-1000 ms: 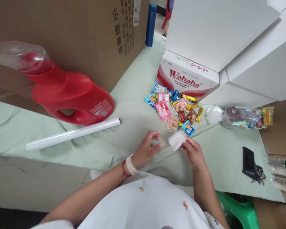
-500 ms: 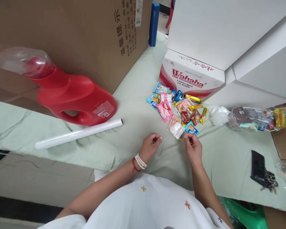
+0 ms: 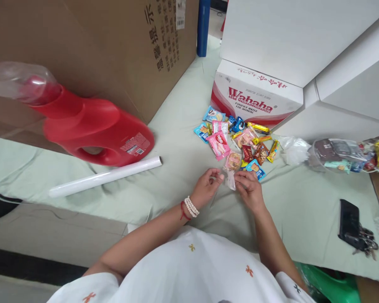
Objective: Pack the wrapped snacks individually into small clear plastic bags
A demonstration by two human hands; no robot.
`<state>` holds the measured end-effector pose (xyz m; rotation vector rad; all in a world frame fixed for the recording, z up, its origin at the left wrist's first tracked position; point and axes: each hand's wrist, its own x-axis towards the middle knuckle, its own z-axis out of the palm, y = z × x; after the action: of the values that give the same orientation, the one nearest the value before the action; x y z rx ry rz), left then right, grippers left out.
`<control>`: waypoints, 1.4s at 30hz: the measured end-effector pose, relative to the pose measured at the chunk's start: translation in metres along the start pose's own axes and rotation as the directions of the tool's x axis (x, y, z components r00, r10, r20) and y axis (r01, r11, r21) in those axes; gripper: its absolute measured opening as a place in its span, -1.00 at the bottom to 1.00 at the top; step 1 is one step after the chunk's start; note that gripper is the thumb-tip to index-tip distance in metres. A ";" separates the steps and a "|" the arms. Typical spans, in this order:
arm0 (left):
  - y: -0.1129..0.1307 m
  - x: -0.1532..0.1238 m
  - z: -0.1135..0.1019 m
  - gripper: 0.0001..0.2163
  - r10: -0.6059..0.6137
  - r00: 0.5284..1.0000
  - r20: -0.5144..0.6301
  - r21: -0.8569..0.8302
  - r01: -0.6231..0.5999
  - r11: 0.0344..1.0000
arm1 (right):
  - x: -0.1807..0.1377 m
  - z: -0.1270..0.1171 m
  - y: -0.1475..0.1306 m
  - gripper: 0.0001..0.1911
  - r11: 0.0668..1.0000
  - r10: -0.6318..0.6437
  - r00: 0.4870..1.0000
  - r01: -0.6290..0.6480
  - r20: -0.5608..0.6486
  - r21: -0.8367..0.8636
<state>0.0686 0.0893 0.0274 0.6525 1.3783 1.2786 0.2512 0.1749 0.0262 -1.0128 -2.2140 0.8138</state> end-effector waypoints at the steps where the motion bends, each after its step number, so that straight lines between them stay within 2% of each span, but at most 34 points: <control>1: 0.002 0.003 0.003 -0.56 -0.013 0.999 0.049 -0.025 0.014 1.000 | -0.005 -0.001 -0.003 -0.82 0.999 0.002 1.000 -0.002 -0.013 0.038; 3: 0.004 0.007 0.007 -0.57 -0.043 0.992 0.121 -0.080 0.052 0.995 | -0.013 -0.001 -0.006 -0.85 0.985 0.074 0.996 -0.064 -0.057 0.160; 5: 0.003 0.010 0.007 -0.55 -0.069 0.992 0.106 -0.148 0.084 0.985 | -0.019 0.000 -0.002 -0.91 0.911 0.231 0.965 -0.171 -0.122 0.376; 7: 0.000 0.010 0.003 -0.55 -0.080 0.996 0.039 -0.190 0.086 0.978 | -0.024 0.001 0.005 -0.84 0.738 0.441 0.889 -0.283 -0.121 0.613; 9: -0.001 0.008 -0.002 -0.56 -0.058 0.998 -0.013 -0.189 0.055 0.980 | -0.028 -0.001 0.011 -0.76 0.546 0.608 0.790 -0.342 -0.081 0.765; 10: -0.002 0.007 -0.003 -0.56 -0.039 0.999 -0.032 -0.177 0.032 0.984 | -0.030 -0.003 0.012 -0.74 0.490 0.664 0.743 -0.341 -0.089 0.802; 11: -0.002 0.006 -0.004 -0.57 -0.019 0.999 -0.043 -0.162 0.012 0.987 | -0.031 -0.006 0.011 -0.73 0.476 0.700 0.702 -0.322 -0.131 0.818; 12: -0.001 0.004 -0.004 -0.57 -0.003 0.999 -0.046 -0.146 -0.004 0.989 | -0.031 -0.009 0.007 -0.73 0.507 0.708 0.679 -0.300 -0.192 0.808; 13: -0.001 0.003 -0.003 -0.57 0.008 0.999 -0.041 -0.132 -0.013 0.991 | -0.030 -0.011 0.001 -0.74 0.569 0.682 0.691 -0.292 -0.242 0.769; 14: 0.000 0.002 -0.002 -0.56 0.014 0.999 -0.030 -0.121 -0.018 0.993 | -0.029 -0.013 -0.006 -0.75 0.645 0.620 0.742 -0.299 -0.253 0.703; 15: 0.000 0.001 0.000 -0.56 0.018 1.000 -0.018 -0.115 -0.020 0.993 | -0.026 -0.014 -0.013 -0.74 0.722 0.530 0.823 -0.310 -0.206 0.619; 16: 0.000 0.000 0.001 -0.55 0.019 1.000 -0.006 -0.118 -0.020 0.993 | -0.023 -0.014 -0.021 -0.69 0.793 0.420 0.901 -0.307 -0.108 0.526; 17: 0.000 0.000 0.002 -0.54 0.015 1.000 0.002 -0.131 -0.015 0.991 | -0.020 -0.012 -0.027 -0.66 0.851 0.310 0.951 -0.284 0.014 0.443; 18: 0.000 0.000 0.003 -0.52 0.004 1.000 0.009 -0.153 -0.003 0.988 | -0.016 -0.010 -0.031 -0.68 0.891 0.218 0.968 -0.248 0.121 0.381; 19: -0.001 -0.001 0.002 -0.50 -0.013 1.000 0.014 -0.182 0.015 0.983 | -0.013 -0.008 -0.033 -0.75 0.912 0.160 0.970 -0.216 0.184 0.348; 21: -0.001 -0.001 -0.003 -0.47 -0.054 0.998 0.012 -0.244 0.056 0.968 | -0.011 -0.004 -0.030 -0.86 0.908 0.151 0.972 -0.208 0.180 0.363; 23: -0.001 -0.002 -0.013 -0.46 -0.073 0.997 -0.001 -0.279 0.070 0.958 | -0.015 -0.006 -0.019 -0.85 0.844 0.258 0.962 -0.270 0.090 0.463; 25: 0.000 -0.002 -0.029 -0.48 -0.065 0.998 -0.012 -0.258 0.060 0.964 | -0.023 -0.014 -0.006 -0.82 0.740 0.392 0.920 -0.313 -0.004 0.596; 27: 0.003 0.001 -0.050 -0.53 -0.032 0.999 -0.031 -0.165 0.026 0.986 | -0.034 -0.029 0.004 -0.82 0.675 0.451 0.890 -0.291 -0.066 0.678; 28: 0.006 0.003 -0.063 -0.57 0.001 0.999 -0.051 -0.089 -0.006 0.996 | -0.039 -0.037 0.006 -0.85 0.682 0.436 0.895 -0.263 -0.090 0.682; 30: 0.012 0.011 -0.087 -0.65 0.119 0.982 -0.145 0.106 -0.105 0.989 | -0.049 -0.051 0.006 -0.95 0.768 0.312 0.946 -0.198 -0.086 0.610; 32: 0.020 0.017 -0.106 -0.71 0.282 0.911 -0.302 0.318 -0.183 0.930 | -0.056 -0.057 -0.002 -0.86 0.872 0.117 0.993 -0.102 -0.001 0.478; 34: 0.027 0.016 -0.113 -0.72 0.419 0.790 -0.447 0.486 -0.179 0.855 | -0.062 -0.052 -0.013 -0.72 0.931 -0.044 0.996 0.014 0.074 0.364; 35: 0.029 0.012 -0.111 -0.74 0.453 0.750 -0.482 0.536 -0.156 0.829 | -0.063 -0.045 -0.019 -0.66 0.948 -0.093 0.993 0.064 0.079 0.313; 36: 0.030 0.005 -0.106 -0.75 0.450 0.752 -0.482 0.560 -0.130 0.818 | -0.065 -0.036 -0.024 -0.62 0.960 -0.126 0.990 0.105 0.064 0.260; 37: 0.030 -0.003 -0.098 -0.73 0.405 0.795 -0.452 0.556 -0.104 0.824 | -0.066 -0.027 -0.029 -0.60 0.969 -0.148 0.988 0.137 0.043 0.205; 39: 0.026 -0.022 -0.077 -0.54 0.176 0.940 -0.293 0.480 -0.014 0.877 | -0.068 -0.009 -0.036 -0.59 0.980 -0.176 0.984 0.172 0.027 0.102; 40: 0.022 -0.031 -0.067 -0.46 0.033 0.980 -0.194 0.428 0.055 0.902 | -0.070 -0.001 -0.038 -0.59 0.981 -0.185 0.982 0.182 0.037 0.068; 41: 0.018 -0.038 -0.057 -0.42 -0.080 0.991 -0.107 0.395 0.116 0.912 | -0.072 0.006 -0.040 -0.59 0.981 -0.193 0.980 0.191 0.053 0.048; 42: 0.013 -0.043 -0.049 -0.43 -0.140 0.989 -0.053 0.385 0.150 0.911 | -0.075 0.011 -0.042 -0.59 0.980 -0.199 0.977 0.197 0.070 0.039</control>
<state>0.0312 0.0377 0.0450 0.7870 1.6879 0.9019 0.2661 0.0902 0.0315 -0.7424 -2.3120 0.8046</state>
